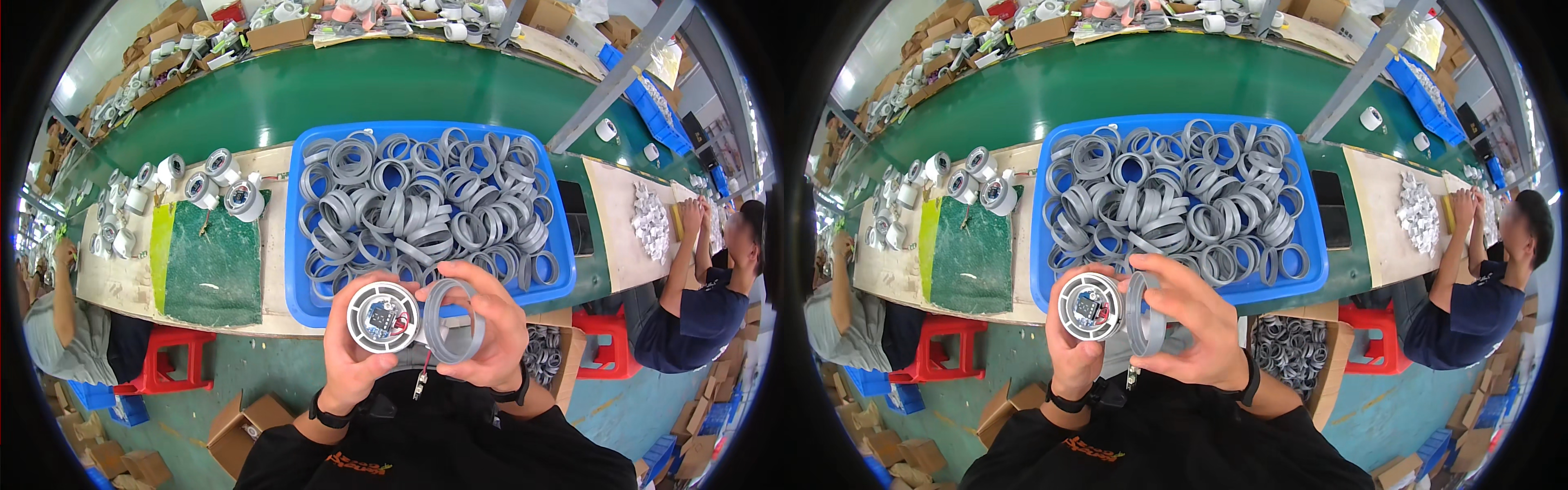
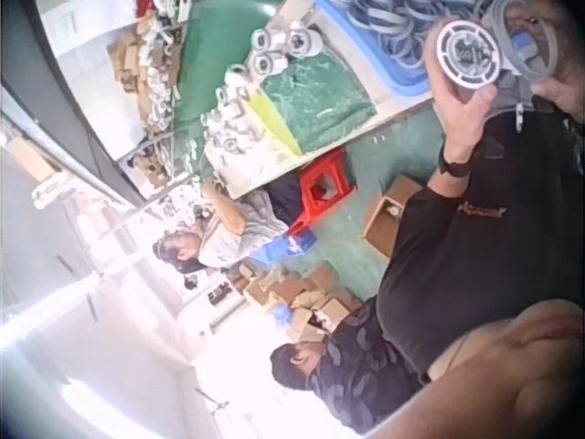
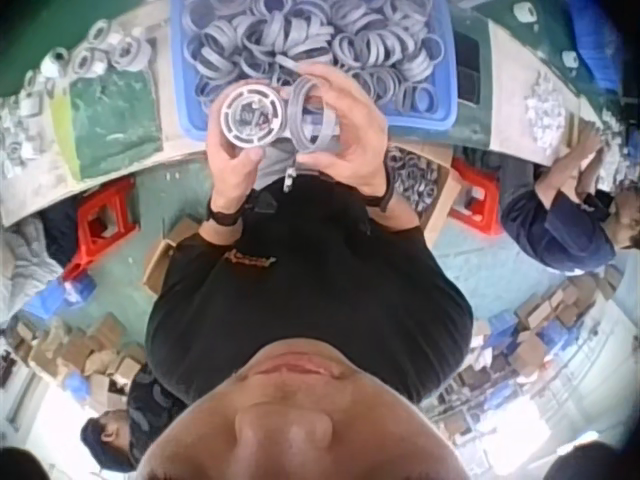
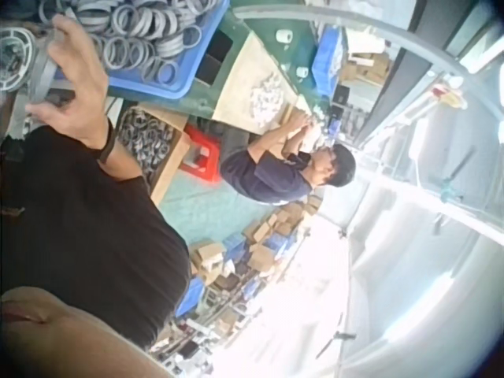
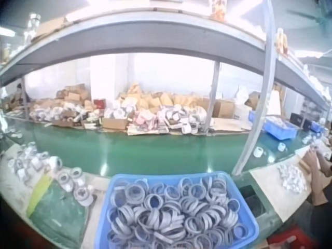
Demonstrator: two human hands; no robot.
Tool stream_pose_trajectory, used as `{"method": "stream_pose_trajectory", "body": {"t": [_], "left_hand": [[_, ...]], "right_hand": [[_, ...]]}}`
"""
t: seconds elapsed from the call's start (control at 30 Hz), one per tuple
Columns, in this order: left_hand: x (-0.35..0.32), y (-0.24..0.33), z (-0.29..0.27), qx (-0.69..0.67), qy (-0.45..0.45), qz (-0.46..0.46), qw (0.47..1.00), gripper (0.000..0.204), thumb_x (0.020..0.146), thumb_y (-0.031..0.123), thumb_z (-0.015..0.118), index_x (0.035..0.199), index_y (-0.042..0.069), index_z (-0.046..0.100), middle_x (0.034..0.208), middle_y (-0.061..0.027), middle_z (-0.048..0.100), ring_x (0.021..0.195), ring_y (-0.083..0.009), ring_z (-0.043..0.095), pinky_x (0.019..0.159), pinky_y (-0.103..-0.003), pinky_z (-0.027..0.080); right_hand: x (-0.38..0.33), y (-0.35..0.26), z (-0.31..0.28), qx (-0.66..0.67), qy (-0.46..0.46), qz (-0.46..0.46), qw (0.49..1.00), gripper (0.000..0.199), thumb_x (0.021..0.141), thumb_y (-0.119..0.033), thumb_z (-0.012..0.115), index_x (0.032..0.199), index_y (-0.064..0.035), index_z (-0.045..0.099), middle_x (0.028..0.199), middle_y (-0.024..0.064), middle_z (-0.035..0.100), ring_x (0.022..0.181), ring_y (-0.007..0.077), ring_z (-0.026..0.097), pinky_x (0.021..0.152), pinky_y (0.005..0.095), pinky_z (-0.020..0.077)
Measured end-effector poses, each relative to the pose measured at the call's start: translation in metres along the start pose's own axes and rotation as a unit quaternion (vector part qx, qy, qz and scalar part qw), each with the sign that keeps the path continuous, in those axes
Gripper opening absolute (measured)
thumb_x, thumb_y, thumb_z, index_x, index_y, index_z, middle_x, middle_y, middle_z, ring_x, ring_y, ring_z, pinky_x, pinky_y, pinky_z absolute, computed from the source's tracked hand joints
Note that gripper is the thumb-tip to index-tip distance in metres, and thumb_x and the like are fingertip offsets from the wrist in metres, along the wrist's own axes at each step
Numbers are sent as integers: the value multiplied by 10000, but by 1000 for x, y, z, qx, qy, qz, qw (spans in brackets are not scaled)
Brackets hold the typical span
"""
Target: Assembling electronic components into grey plastic rings on a factory assembly line.
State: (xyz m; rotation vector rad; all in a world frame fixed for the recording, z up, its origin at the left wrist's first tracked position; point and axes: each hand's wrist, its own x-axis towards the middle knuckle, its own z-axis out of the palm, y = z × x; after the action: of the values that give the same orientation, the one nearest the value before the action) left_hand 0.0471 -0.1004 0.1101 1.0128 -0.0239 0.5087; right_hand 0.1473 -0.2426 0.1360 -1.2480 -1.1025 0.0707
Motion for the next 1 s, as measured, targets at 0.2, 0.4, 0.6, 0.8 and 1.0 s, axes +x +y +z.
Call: {"method": "stream_pose_trajectory", "body": {"t": [0.2,0.4,0.6,0.8,1.0], "left_hand": [[-2,-3,2,-2,8,7,1000,788,731,262,782,1326,3,335,1272,-206,434,1192,-341,498,967,-420,442],[-2,-5,3,-4,15,24,1000,775,713,226,799,1306,20,345,1271,-205,429,1189,-342,501,961,-414,448],[0,-6,1,-12,13,31,999,772,682,165,819,1284,35,352,1276,-208,426,1187,-353,503,967,-425,453],[1,-11,-4,27,10,45,999,778,668,169,828,1278,37,363,1263,-201,432,1149,-335,519,934,-419,466],[6,-4,-1,556,2,207,805,752,558,159,845,1196,11,476,1160,-202,485,1003,-365,541,823,-420,473]], "right_hand": [[-7,2,2,15,4,-13,1000,732,621,-127,842,1252,-30,484,1278,327,466,1111,425,562,892,433,487],[-9,5,8,54,34,-16,998,705,655,-119,826,1253,-4,470,1267,350,465,1080,426,582,879,437,493],[-12,8,8,69,37,-17,997,696,662,-115,822,1251,-7,467,1261,368,457,1086,433,576,879,446,491],[-11,7,8,44,24,7,999,668,647,-92,819,1227,-19,496,1277,332,466,1091,417,577,882,425,492],[6,-15,18,-234,-99,66,965,539,594,-13,764,1107,-74,610,1306,164,504,1070,323,594,788,346,538]]}}
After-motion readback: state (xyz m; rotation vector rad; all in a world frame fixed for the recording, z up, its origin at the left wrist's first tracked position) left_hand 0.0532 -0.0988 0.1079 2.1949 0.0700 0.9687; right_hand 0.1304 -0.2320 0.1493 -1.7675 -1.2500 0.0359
